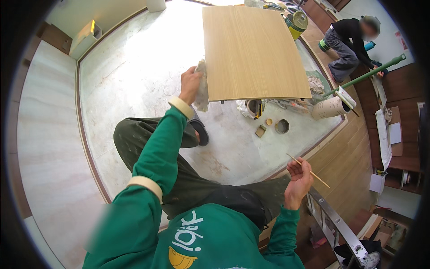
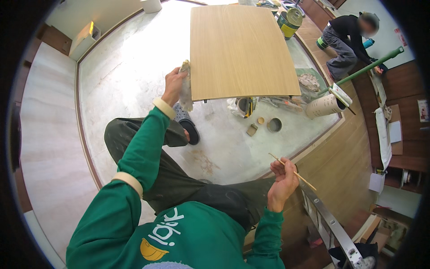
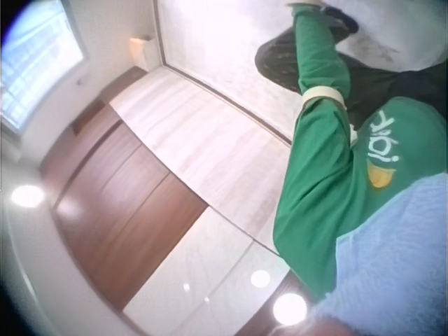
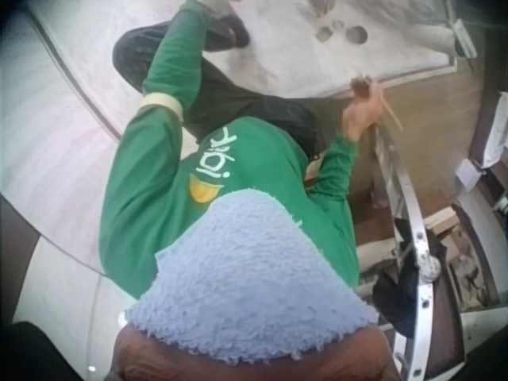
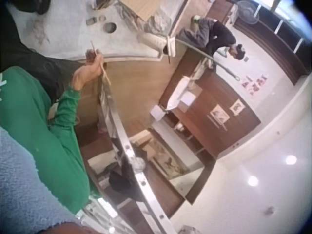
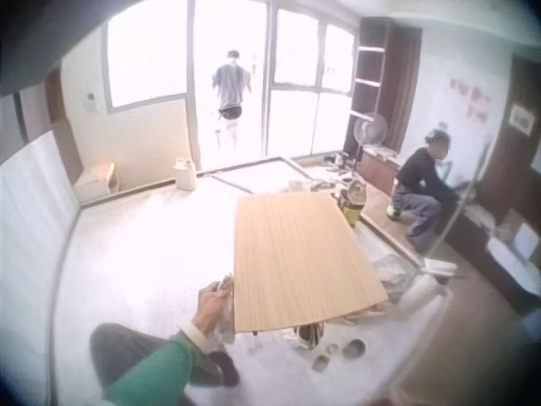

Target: The person sits on the floor and applies a finish to a wooden board using a small brush. They repeatedly dip the brush into a container and wipe the board with a cloth between applications.

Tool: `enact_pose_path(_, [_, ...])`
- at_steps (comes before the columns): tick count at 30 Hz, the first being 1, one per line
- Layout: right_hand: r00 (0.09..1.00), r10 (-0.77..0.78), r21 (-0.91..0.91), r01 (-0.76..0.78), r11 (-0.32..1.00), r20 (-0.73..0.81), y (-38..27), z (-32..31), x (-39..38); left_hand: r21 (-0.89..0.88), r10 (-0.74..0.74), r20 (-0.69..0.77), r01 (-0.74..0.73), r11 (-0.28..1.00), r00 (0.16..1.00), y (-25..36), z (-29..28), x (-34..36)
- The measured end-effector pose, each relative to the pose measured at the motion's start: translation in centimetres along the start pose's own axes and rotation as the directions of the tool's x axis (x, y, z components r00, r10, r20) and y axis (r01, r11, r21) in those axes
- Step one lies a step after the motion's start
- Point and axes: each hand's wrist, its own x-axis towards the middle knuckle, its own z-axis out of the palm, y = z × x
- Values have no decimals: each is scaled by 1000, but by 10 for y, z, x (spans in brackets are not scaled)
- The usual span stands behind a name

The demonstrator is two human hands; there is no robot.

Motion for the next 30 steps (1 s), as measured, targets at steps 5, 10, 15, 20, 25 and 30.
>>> enact_pose_path(5, [999,10,9,-10,1000,-40,4,-12,-1,-60,-93,38,95,994,995,9,1,27])
enact_pose_path(10, [997,61,28,-60,998,-39,12,-12,5,6,-98,15,98,995,995,3,-5,-42])
enact_pose_path(15, [997,81,7,-81,997,-18,18,-3,11,8,-114,-13,115,993,993,-4,-7,-60])
enact_pose_path(20, [998,54,16,-54,998,-22,13,-6,11,-47,-68,30,69,997,997,6,-3,5])
enact_pose_path(25, [996,71,30,-69,997,-59,15,-12,6,43,-89,13,88,995,996,3,-5,-15])
enact_pose_path(30, [994,100,30,-98,995,-51,22,-3,7,81,-216,84,209,975,973,-2,-20,-98])
